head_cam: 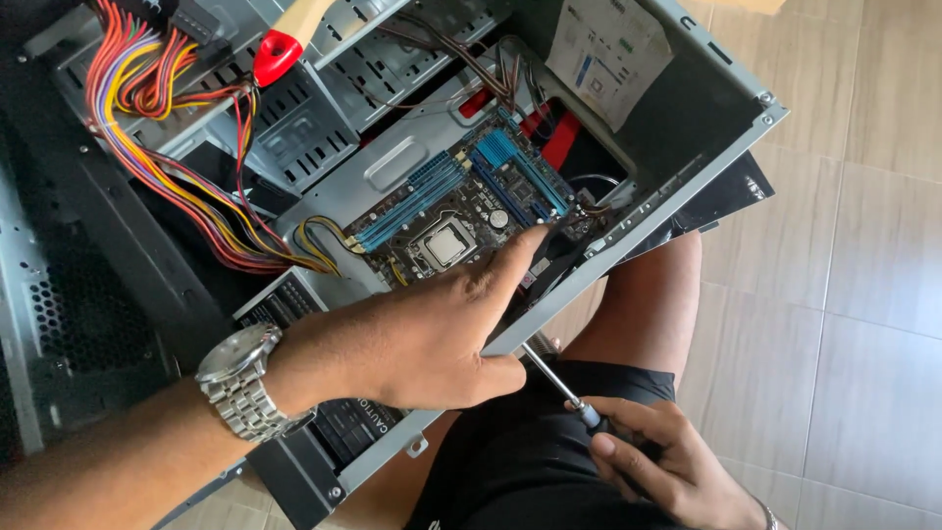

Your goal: The person uses a screwdriver to remove screws from a computer fan attached to the motherboard. After detaching the fan, they use a paintbrush to clean dust from the fan blades and the surrounding area inside the computer case.

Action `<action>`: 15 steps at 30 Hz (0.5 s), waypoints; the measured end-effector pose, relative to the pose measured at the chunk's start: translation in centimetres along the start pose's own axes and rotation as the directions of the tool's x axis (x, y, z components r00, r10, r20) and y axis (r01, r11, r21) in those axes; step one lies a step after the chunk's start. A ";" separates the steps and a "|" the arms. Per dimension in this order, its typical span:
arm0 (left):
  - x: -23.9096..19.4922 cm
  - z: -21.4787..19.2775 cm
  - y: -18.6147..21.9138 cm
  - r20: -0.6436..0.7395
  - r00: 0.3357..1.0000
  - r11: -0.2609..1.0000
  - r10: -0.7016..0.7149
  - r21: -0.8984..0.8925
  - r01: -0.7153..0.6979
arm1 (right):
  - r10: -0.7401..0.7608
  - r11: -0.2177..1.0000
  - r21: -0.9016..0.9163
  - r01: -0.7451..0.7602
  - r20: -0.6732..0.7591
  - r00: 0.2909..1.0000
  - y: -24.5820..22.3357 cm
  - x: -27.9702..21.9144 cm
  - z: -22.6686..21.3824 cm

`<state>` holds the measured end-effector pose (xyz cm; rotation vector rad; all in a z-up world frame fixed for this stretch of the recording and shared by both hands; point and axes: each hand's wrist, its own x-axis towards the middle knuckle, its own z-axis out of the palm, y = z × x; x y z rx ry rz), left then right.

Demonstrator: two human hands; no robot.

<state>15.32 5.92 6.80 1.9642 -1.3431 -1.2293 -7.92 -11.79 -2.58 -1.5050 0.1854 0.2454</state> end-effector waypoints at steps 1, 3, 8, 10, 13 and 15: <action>0.0 0.1 -0.1 -0.005 1.000 1.000 0.006 0.005 -0.006 | 0.030 0.999 -0.018 -0.030 -0.008 1.000 -0.2 -0.1 0.0; 0.0 0.3 -0.2 -0.012 1.000 1.000 0.011 0.012 -0.011 | 0.056 0.998 -0.036 -0.057 -0.016 0.998 -0.5 -0.1 0.0; -0.2 0.6 -0.1 -0.099 0.989 0.994 0.110 0.013 -0.109 | 0.103 0.995 -0.002 -0.103 -0.038 0.994 -0.5 -0.1 0.1; -0.4 -0.3 1.6 -0.048 0.999 0.999 -0.022 0.033 0.024 | 0.092 0.996 -0.004 -0.092 -0.040 0.995 -0.4 -0.2 0.1; -0.5 -0.2 1.6 -0.036 0.997 0.994 -0.068 0.080 0.071 | 0.090 0.996 0.002 -0.090 -0.040 0.995 -0.1 -0.4 0.0; -0.6 0.1 1.5 -0.075 0.997 0.994 0.023 0.107 -0.015 | 0.095 0.996 0.007 -0.094 -0.040 0.995 0.3 -0.4 -0.2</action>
